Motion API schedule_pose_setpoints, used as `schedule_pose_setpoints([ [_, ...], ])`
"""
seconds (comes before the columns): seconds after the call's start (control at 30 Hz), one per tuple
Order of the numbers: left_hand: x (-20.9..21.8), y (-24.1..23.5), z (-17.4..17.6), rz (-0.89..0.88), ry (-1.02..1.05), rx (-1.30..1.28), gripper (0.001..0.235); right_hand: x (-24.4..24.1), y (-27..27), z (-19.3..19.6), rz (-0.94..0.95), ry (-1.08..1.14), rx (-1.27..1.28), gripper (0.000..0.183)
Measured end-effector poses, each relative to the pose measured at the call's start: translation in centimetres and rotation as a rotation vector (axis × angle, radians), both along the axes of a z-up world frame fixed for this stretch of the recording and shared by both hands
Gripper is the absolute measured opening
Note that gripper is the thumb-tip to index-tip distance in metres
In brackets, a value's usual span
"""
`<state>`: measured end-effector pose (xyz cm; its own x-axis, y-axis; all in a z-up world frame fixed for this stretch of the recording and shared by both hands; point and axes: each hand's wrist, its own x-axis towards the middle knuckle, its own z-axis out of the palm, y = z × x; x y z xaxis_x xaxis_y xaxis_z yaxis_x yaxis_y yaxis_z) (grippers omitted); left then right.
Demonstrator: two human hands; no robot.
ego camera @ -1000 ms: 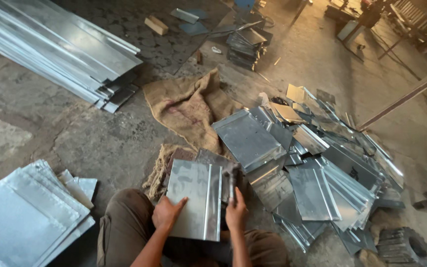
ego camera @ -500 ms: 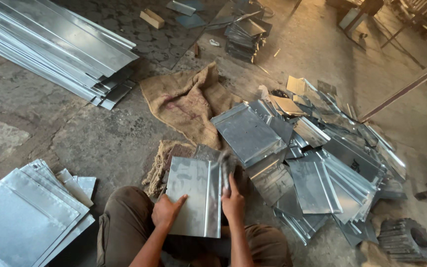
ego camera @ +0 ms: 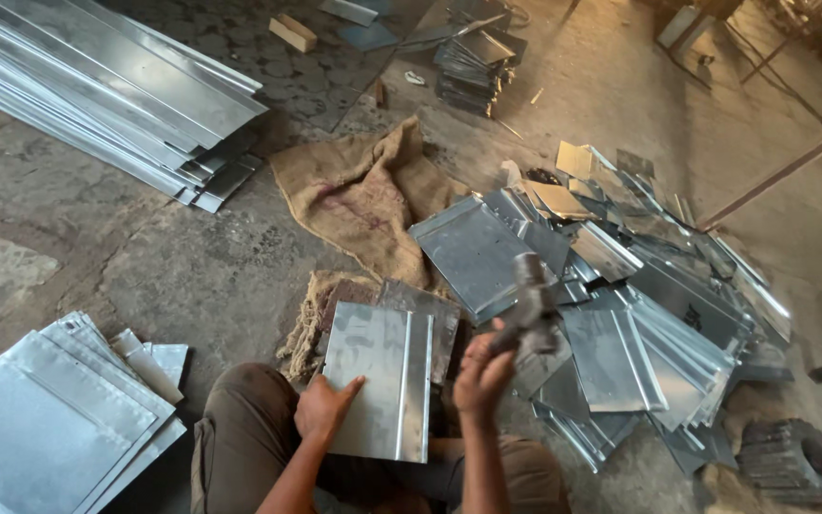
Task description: The person uses a hammer to flatten and straighten various metal sheets on a fabrication floor, handling one piece at a time.
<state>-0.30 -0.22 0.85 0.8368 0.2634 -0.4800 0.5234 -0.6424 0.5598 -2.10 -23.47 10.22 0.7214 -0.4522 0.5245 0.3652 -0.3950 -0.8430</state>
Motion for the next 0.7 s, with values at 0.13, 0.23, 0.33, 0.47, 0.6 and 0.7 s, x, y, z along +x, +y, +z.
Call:
schedule_pose_setpoints([
  [0.13, 0.0, 0.2, -0.3, -0.009, 0.012, 0.003, 0.083, 0.9, -0.3, -9.2, -0.187, 0.363, -0.331, 0.035],
  [0.23, 0.4, 0.3, -0.1, 0.0, 0.031, -0.007, 0.083, 0.8, -2.4, -11.2, -0.202, 0.443, -0.481, 0.026],
  [0.33, 0.7, 0.4, 0.2, 0.0, 0.007, -0.02, 0.083, -0.3, -3.3, -6.3, -0.188, 0.393, -0.279, 0.022],
  [0.47, 0.5, 0.1, 0.8, -0.006, 0.04, -0.01, 0.082, -1.1, -1.8, 2.1, 0.104, 0.025, 0.099, 0.022],
  [0.6, 0.4, 0.2, 0.9, -0.006, 0.041, -0.011, 0.081, 0.2, -0.8, 0.9, -0.102, -0.059, -0.095, 0.019],
  [0.7, 0.5, 0.2, 0.4, -0.014, 0.043, 0.005, 0.082, 0.9, -0.8, -5.7, -0.234, 0.185, -0.314, 0.024],
])
